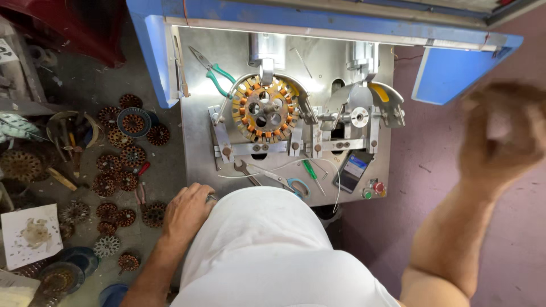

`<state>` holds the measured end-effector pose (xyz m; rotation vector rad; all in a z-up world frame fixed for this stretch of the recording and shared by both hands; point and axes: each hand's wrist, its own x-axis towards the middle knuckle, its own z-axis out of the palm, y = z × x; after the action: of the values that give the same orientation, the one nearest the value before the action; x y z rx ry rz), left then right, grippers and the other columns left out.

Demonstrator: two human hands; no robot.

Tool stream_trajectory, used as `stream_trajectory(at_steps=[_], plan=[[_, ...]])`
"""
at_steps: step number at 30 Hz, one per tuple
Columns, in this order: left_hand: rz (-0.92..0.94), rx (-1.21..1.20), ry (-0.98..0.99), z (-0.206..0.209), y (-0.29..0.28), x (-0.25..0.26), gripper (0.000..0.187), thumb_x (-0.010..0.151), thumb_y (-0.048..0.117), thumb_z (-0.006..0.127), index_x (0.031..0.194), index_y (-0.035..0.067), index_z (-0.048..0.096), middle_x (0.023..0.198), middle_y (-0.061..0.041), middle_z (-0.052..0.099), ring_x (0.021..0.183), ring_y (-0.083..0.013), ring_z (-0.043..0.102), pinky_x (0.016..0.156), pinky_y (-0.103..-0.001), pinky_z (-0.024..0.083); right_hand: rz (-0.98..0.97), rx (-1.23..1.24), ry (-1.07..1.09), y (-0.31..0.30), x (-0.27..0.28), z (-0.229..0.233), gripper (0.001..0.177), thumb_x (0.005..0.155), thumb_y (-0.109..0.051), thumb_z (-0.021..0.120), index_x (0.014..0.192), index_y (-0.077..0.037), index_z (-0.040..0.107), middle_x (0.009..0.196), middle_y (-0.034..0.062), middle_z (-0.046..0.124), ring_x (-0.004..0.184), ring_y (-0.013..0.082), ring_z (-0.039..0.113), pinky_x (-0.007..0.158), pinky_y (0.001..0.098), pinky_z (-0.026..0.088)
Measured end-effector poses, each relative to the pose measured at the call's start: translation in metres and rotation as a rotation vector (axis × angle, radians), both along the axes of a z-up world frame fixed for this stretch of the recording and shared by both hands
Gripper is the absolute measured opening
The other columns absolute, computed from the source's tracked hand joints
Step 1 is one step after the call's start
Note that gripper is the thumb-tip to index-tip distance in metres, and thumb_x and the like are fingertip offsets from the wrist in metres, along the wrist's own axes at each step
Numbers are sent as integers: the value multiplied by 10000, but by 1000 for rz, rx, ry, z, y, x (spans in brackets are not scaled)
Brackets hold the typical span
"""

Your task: The person operates a motor stator winding machine, threading copper wire through slots, adjusting the rotor, and using a screwdriver to secure components. The person also uses scissors to trim excess wire and continues winding the stator.

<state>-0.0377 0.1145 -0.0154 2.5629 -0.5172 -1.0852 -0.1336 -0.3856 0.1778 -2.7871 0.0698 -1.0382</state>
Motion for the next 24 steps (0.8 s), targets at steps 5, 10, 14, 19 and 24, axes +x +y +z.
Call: stream_trajectory(at_steps=[5, 10, 14, 19, 24], plan=[[-154, -28, -28, -23, 17, -10, 238, 913, 307, 673, 1109, 181, 718, 1118, -47, 682, 1104, -273, 631, 986, -424, 525, -372, 302, 252, 116, -99, -83, 63, 1028, -122, 824, 1016, -110, 763, 1102, 41, 746, 968, 138, 712, 827, 256, 598], [-164, -98, 2, -36, 24, -13, 216, 889, 292, 678, 1076, 204, 740, 1085, -45, 690, 1090, -283, 637, 962, -442, 522, -484, 499, 354, 201, -120, -99, 121, 894, -53, 795, 1011, -47, 766, 1028, 62, 732, 857, 168, 712, 746, 290, 590], [-213, -85, 0, -38, 27, -12, 238, 911, 333, 665, 1105, 219, 743, 1062, -64, 692, 1077, -288, 642, 953, -446, 527, -450, 551, 405, 224, -118, -107, 98, 892, -56, 784, 986, -49, 761, 989, 36, 727, 817, 154, 713, 710, 283, 582], [-129, -87, -9, -34, 28, -20, 257, 909, 342, 661, 1118, 215, 740, 1058, -67, 694, 1064, -287, 642, 946, -446, 526, -381, 538, 476, 225, -97, -111, 91, 868, -96, 799, 955, -89, 773, 991, 0, 741, 798, 145, 723, 669, 281, 587], [-14, -83, -65, -39, 28, -33, 274, 908, 325, 664, 1147, 217, 743, 1108, -56, 702, 1073, -292, 642, 954, -439, 529, -212, 436, 488, 201, -63, -110, 91, 868, -120, 806, 950, -97, 773, 995, -5, 742, 849, 152, 727, 699, 297, 591]])
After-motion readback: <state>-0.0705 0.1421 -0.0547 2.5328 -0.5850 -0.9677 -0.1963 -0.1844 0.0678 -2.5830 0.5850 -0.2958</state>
